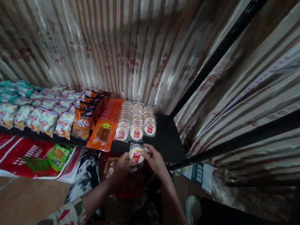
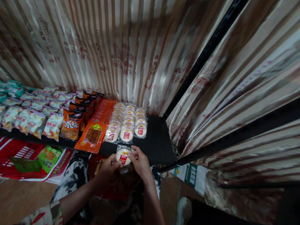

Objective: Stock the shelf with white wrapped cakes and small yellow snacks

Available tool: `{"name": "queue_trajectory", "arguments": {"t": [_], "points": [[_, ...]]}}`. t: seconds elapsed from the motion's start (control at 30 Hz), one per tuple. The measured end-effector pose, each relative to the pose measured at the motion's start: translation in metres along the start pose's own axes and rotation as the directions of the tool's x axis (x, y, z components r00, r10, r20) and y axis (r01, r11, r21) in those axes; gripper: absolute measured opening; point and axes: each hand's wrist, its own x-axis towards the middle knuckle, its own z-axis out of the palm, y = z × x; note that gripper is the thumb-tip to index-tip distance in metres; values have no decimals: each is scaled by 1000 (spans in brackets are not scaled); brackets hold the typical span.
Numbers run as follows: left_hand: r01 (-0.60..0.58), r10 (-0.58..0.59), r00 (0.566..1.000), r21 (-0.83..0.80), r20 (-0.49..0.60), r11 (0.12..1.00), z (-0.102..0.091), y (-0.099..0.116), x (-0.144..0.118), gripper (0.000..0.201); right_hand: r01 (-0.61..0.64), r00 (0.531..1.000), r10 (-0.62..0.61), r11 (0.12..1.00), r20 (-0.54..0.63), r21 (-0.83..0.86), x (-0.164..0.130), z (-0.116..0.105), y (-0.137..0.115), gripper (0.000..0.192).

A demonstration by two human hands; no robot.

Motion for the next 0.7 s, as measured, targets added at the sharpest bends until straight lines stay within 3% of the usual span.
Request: {"name": "queue_trajectory", "arguments": {"t": [0.2, 0.4, 0.53, 0.63, 0.7], "points": [[31, -32, 999, -51, -19, 998, 20, -11, 20, 35, -56, 998, 61, 984, -21, 172, 0, -9, 10, 40], [73, -73, 997, 29, -9, 997, 41, -6, 37, 23, -54, 993, 64, 993, -100, 101, -1, -20, 18, 37], [38, -37, 999, 308, -10, 951, 52, -1, 43, 13, -65, 986, 76, 995, -147, 79, 2, -32, 20, 38], [-3, 62, 995, 577, -82, 817, 58, 4, 44, 14, -73, 985, 82, 995, -152, 61, 6, -40, 22, 38], [-5, 99, 990, 670, -102, 742, 62, 6, 46, 17, -77, 983, 85, 996, -160, 53, 9, -44, 25, 39]]}}
